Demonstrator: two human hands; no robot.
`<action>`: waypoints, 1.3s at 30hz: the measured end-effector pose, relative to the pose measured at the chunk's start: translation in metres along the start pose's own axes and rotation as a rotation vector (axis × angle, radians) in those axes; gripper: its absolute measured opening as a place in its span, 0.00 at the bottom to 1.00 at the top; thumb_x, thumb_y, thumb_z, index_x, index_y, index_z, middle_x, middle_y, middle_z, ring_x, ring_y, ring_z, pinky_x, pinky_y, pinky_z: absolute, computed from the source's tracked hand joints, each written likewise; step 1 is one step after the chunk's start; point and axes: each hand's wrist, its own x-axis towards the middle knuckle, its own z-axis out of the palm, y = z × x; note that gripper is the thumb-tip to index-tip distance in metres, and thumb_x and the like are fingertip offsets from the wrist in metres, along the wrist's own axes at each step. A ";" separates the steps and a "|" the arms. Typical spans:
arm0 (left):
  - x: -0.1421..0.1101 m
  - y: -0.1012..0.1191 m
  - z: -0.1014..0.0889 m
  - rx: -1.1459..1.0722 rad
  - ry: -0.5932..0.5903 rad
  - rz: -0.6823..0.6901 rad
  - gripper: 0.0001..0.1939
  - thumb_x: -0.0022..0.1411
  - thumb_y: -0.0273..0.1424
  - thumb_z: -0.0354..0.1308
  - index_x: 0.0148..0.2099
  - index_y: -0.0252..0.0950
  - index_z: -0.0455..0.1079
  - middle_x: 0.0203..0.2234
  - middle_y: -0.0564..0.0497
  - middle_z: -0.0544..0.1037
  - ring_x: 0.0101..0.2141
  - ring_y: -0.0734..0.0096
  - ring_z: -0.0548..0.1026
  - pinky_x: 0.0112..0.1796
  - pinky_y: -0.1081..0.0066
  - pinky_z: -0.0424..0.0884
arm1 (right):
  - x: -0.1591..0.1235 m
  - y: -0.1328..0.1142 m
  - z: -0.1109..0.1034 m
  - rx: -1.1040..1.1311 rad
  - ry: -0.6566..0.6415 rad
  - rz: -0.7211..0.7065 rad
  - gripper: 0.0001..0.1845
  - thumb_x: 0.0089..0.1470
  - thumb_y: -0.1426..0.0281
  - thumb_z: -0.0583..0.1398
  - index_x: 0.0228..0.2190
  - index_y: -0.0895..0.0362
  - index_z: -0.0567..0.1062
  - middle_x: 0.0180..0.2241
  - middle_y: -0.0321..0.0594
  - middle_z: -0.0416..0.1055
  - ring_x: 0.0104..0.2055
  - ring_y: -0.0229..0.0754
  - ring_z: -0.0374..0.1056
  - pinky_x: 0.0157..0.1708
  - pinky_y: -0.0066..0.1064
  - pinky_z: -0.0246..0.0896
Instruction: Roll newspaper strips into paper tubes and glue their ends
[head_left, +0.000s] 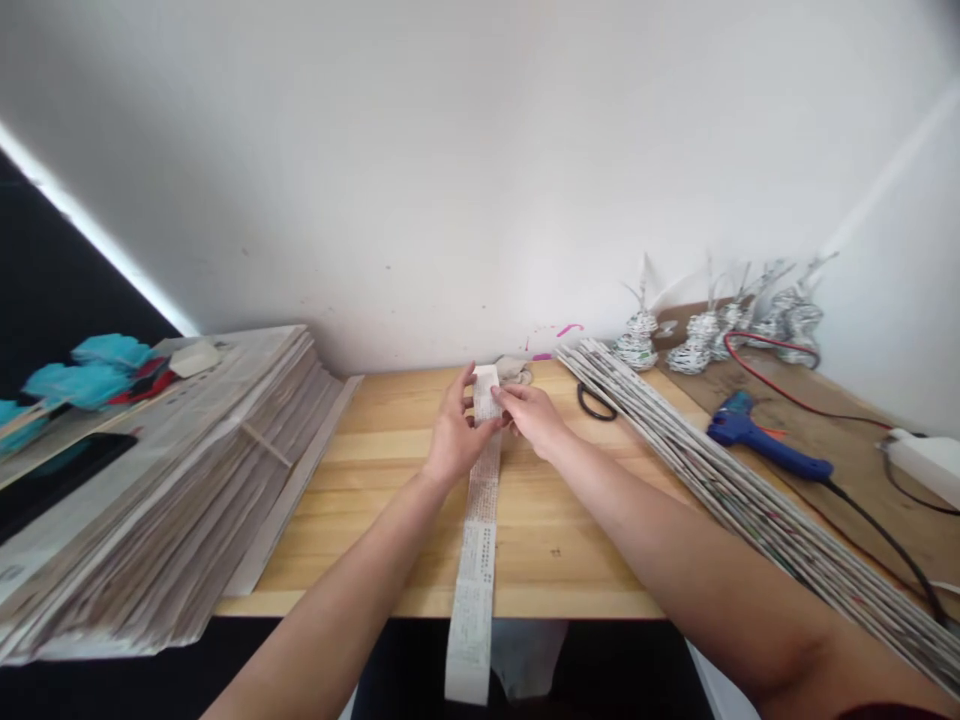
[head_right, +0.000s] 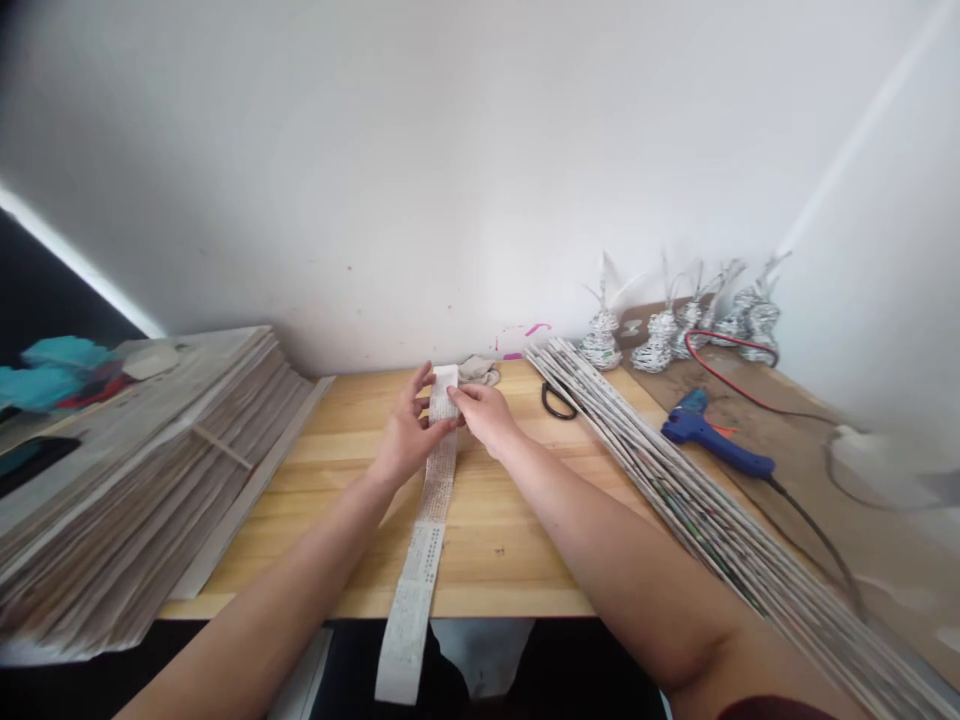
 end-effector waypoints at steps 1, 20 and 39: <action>0.002 -0.003 0.003 -0.022 -0.004 0.004 0.48 0.48 0.28 0.67 0.68 0.44 0.49 0.63 0.39 0.57 0.47 0.62 0.72 0.36 0.70 0.74 | 0.002 -0.001 -0.002 0.031 0.023 0.009 0.13 0.49 0.59 0.64 0.28 0.58 0.78 0.19 0.35 0.66 0.19 0.34 0.59 0.14 0.25 0.44; 0.011 -0.026 -0.014 -0.473 0.074 -0.341 0.19 0.44 0.38 0.72 0.36 0.32 0.74 0.27 0.49 0.80 0.25 0.73 0.74 0.29 0.72 0.71 | 0.006 0.011 -0.001 0.137 0.020 0.068 0.23 0.37 0.52 0.69 0.20 0.57 0.68 0.14 0.29 0.59 0.15 0.30 0.52 0.12 0.23 0.40; 0.018 -0.020 -0.023 -0.614 0.202 -0.340 0.20 0.40 0.35 0.74 0.35 0.32 0.76 0.29 0.51 0.80 0.27 0.74 0.76 0.31 0.73 0.73 | 0.007 0.020 -0.004 -0.337 0.219 -0.260 0.24 0.52 0.67 0.61 0.52 0.50 0.71 0.24 0.32 0.73 0.26 0.39 0.69 0.30 0.31 0.65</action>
